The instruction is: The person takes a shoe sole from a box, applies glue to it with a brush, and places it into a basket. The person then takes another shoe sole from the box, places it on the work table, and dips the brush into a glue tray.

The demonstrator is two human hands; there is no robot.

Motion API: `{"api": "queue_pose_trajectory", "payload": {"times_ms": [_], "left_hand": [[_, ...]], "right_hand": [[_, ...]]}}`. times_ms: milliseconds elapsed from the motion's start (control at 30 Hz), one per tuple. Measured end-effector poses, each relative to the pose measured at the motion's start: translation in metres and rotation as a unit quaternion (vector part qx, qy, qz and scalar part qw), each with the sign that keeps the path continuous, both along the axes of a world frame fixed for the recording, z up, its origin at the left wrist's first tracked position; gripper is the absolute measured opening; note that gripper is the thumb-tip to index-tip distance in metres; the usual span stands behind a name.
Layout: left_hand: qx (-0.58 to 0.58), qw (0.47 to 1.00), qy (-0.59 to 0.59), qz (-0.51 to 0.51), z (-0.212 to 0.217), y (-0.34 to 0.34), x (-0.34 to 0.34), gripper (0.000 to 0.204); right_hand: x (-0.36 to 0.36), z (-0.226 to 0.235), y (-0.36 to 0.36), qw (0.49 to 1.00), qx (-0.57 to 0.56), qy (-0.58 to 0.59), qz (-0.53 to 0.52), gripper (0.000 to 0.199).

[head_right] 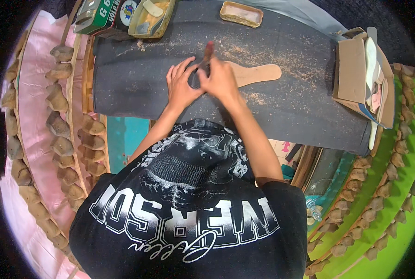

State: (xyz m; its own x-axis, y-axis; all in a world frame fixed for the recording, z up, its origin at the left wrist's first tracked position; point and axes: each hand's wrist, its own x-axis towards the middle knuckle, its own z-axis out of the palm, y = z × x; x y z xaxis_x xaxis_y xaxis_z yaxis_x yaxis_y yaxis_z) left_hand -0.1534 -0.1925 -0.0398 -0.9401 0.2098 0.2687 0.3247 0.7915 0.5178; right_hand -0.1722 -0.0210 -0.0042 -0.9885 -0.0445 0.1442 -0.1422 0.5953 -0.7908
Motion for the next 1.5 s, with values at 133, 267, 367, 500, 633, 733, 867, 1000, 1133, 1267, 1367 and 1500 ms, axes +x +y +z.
{"api": "queue_pose_trajectory", "payload": {"times_ms": [133,267,367,500,633,733,867,1000,1133,1267,1367,1500], "left_hand": [[0.005,1.0,0.0,0.006,0.001,0.0,-0.001,0.074],[0.009,1.0,-0.013,-0.007,0.007,0.002,0.001,0.075],[0.003,1.0,-0.007,-0.003,0.005,0.0,0.003,0.077],[0.001,1.0,-0.016,-0.001,0.006,0.002,0.001,0.078],[-0.005,1.0,-0.012,-0.003,0.006,0.001,0.001,0.081],[-0.012,1.0,-0.006,0.002,0.004,0.001,0.002,0.083],[-0.009,1.0,-0.009,0.007,0.005,0.002,0.001,0.087],[0.0,1.0,-0.018,0.003,0.006,0.001,0.001,0.088],[-0.01,1.0,-0.009,0.008,0.0,0.002,-0.001,0.088],[-0.001,1.0,-0.02,0.009,0.007,0.003,0.001,0.088],[0.001,1.0,-0.022,0.017,0.008,0.003,0.003,0.086],[0.001,1.0,-0.019,0.015,0.005,0.002,0.003,0.084]], "right_hand": [[-0.003,-0.009,-0.001,0.998,-0.013,0.037,-0.039,0.031],[-0.011,-0.009,0.005,0.99,0.01,0.122,-0.069,0.028],[-0.017,-0.001,0.004,0.986,0.046,0.158,-0.028,0.027],[-0.02,0.003,0.017,0.995,-0.031,0.01,-0.093,0.034],[-0.01,-0.001,0.012,0.996,0.021,0.03,-0.078,0.033],[-0.017,-0.003,0.002,0.998,-0.024,0.048,-0.028,0.035],[-0.019,-0.005,0.005,0.995,-0.004,0.077,-0.066,0.036],[-0.007,0.0,0.015,0.999,-0.013,0.03,-0.015,0.033],[-0.006,-0.004,0.004,0.999,-0.038,0.024,0.019,0.031],[-0.02,-0.001,0.011,0.996,-0.011,0.063,-0.061,0.028],[-0.012,0.024,0.023,0.994,-0.066,0.018,-0.081,0.029],[-0.008,-0.002,0.024,0.997,-0.008,0.0,0.071,0.033]]}}
